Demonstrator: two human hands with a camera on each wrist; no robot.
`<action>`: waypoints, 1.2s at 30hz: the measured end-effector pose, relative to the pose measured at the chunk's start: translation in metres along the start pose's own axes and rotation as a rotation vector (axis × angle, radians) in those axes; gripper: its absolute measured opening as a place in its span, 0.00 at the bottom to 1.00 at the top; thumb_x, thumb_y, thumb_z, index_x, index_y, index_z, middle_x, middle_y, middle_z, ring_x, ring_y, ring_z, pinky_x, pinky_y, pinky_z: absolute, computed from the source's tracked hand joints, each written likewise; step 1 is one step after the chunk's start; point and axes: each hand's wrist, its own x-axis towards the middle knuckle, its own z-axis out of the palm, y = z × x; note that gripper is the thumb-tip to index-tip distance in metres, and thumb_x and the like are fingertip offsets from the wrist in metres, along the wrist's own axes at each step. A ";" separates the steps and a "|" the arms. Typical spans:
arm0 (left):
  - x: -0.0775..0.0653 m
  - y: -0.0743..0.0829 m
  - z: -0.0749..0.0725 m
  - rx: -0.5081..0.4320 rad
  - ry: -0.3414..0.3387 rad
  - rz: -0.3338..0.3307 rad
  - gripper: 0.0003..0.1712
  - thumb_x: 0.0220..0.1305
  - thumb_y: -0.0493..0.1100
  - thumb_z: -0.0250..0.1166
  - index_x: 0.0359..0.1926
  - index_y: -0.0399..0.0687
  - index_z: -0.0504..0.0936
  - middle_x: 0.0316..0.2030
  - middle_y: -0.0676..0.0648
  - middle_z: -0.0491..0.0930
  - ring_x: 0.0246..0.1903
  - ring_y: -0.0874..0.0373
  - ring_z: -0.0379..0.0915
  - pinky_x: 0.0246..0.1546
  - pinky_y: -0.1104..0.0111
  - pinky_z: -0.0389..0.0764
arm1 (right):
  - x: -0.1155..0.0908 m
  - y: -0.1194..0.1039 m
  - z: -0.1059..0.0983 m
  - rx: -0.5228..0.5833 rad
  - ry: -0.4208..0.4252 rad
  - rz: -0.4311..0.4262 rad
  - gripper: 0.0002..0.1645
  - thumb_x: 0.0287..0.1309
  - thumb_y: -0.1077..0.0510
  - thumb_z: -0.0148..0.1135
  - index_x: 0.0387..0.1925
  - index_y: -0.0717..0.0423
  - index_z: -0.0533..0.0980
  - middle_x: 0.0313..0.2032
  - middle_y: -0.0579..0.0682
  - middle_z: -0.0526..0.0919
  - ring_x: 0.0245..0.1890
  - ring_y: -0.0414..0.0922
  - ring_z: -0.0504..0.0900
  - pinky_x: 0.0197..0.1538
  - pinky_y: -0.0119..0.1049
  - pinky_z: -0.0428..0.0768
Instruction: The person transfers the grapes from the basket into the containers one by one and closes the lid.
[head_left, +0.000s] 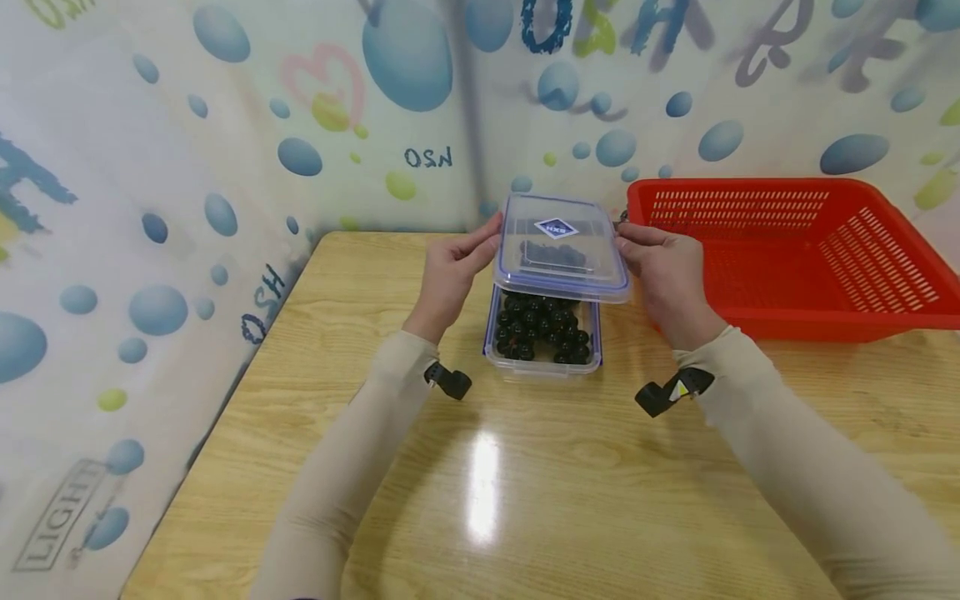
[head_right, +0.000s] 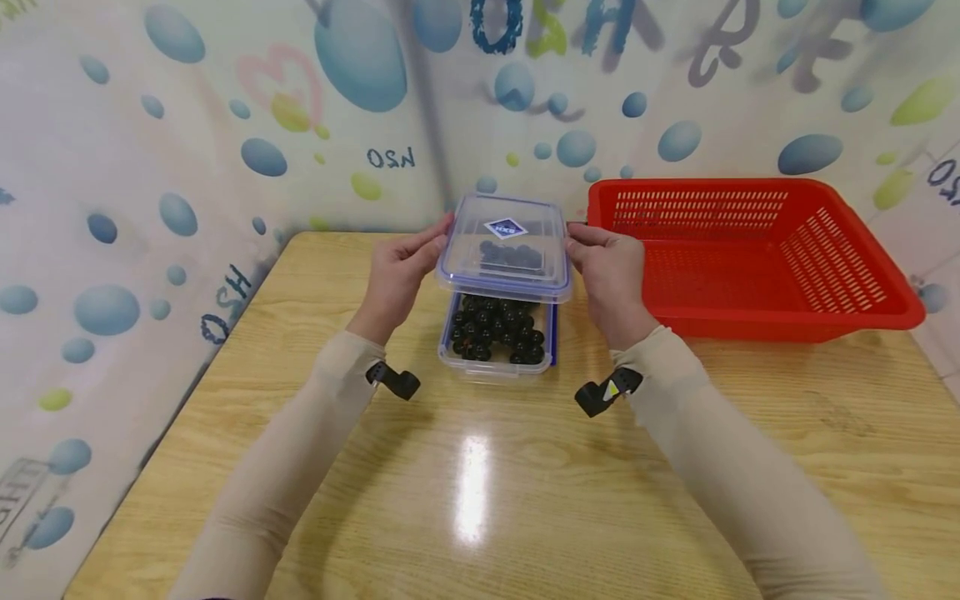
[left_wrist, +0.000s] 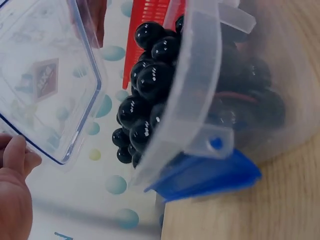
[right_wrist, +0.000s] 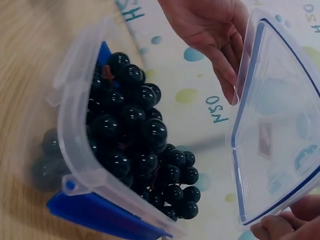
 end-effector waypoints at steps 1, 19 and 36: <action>-0.002 -0.001 -0.001 0.005 -0.016 -0.009 0.19 0.70 0.31 0.59 0.60 0.30 0.73 0.61 0.40 0.72 0.63 0.55 0.68 0.60 0.62 0.72 | -0.002 0.001 0.000 -0.030 -0.007 -0.017 0.22 0.68 0.62 0.58 0.62 0.61 0.75 0.63 0.53 0.75 0.59 0.49 0.71 0.61 0.33 0.72; -0.032 -0.016 -0.005 0.182 -0.063 -0.117 0.22 0.66 0.27 0.61 0.60 0.28 0.72 0.65 0.42 0.69 0.65 0.55 0.65 0.61 0.67 0.70 | -0.017 0.031 0.001 -0.392 -0.026 -0.052 0.24 0.69 0.61 0.58 0.65 0.60 0.71 0.63 0.53 0.75 0.57 0.48 0.77 0.60 0.37 0.74; -0.034 -0.029 -0.002 0.399 -0.048 -0.220 0.25 0.65 0.28 0.62 0.63 0.28 0.70 0.65 0.40 0.68 0.65 0.52 0.64 0.59 0.70 0.71 | -0.010 0.048 0.010 -0.528 -0.026 0.002 0.25 0.67 0.62 0.59 0.65 0.61 0.71 0.64 0.54 0.73 0.59 0.51 0.75 0.61 0.41 0.74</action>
